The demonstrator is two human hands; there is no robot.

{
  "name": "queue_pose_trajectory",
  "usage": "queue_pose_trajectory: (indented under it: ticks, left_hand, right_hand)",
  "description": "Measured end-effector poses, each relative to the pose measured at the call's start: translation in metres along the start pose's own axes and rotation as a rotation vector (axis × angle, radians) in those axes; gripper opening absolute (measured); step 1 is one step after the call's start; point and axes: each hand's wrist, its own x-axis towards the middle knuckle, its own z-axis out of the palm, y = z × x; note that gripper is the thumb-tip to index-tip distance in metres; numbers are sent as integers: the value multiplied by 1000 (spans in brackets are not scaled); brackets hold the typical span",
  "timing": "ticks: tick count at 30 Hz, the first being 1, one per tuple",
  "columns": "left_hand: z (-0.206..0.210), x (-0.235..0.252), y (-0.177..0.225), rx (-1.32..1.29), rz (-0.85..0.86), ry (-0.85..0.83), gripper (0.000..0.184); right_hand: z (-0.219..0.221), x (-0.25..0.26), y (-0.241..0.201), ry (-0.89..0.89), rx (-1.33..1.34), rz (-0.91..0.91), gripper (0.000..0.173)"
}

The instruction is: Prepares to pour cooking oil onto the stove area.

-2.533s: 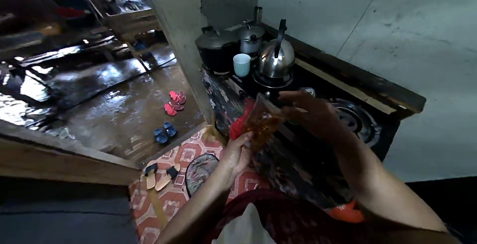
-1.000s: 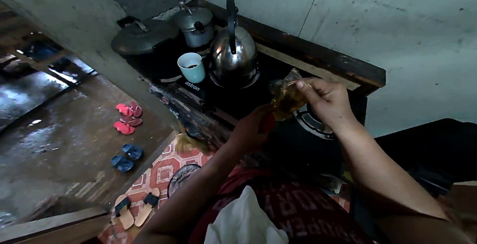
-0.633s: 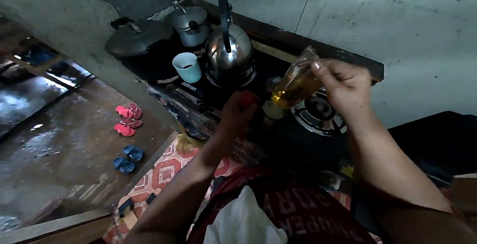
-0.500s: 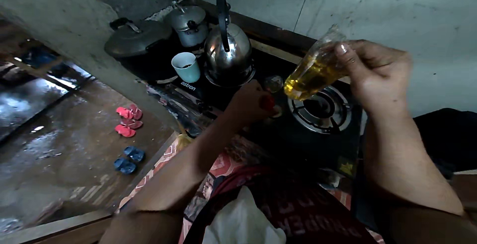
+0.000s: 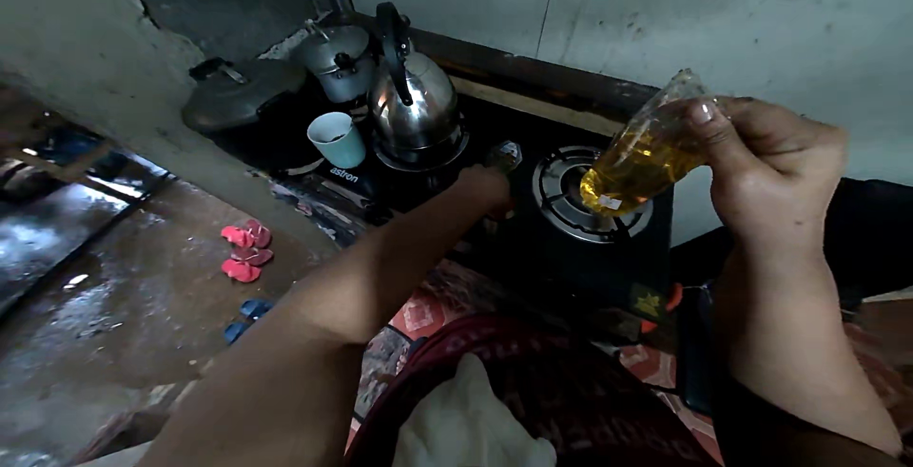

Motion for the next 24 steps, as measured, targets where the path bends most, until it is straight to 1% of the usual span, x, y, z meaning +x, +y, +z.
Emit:
queue_pose_trajectory:
  ticks: [3, 5, 6, 7, 8, 10, 12, 14, 15, 17, 18, 20, 22, 24]
  left_hand:
    - [13, 7, -3, -64, -6, 96, 37]
    - [18, 10, -10, -136, 8, 160, 46]
    - [17, 9, -14, -160, 27, 191, 47]
    - [14, 6, -18, -181, 56, 228, 48]
    - [9, 1, -23, -203, 83, 266, 45]
    - [-4, -13, -32, -268, 141, 361, 34]
    - [-21, -25, -42, -285, 198, 448, 34]
    - [-36, -31, -51, -268, 280, 456, 36]
    - [-41, -33, -53, -277, 316, 410, 35]
    - [-47, -39, -48, -381, 332, 223, 28]
    - [-46, -39, -43, -430, 303, 95, 25]
    - [-44, -34, -31, -482, 220, -138, 29]
    - [-41, -27, -19, -477, 160, -261, 32]
    - [-41, -19, -10, -462, 98, -332, 33]
  right_hand:
    - [0, -8, 10, 33, 0, 26, 27]
    - [-1, -11, 12, 29, -4, 45, 29]
    - [-1, -11, 13, 28, -3, 42, 29]
    - [-1, -12, 14, 28, -3, 45, 29]
    - [-1, -12, 14, 28, 1, 58, 29]
    - [-1, -12, 13, 28, 19, 82, 28]
    - [0, -11, 14, 29, 32, 85, 28]
    - [1, -10, 16, 26, 41, 83, 28]
    - [2, -9, 16, 28, 45, 84, 27]
    - [3, -10, 16, 34, 49, 74, 26]
    - [3, -10, 16, 38, 47, 70, 27]
    - [3, -13, 16, 45, 38, 78, 27]
    - [2, -17, 16, 44, 40, 95, 26]
    - [0, -22, 17, 41, 60, 108, 25]
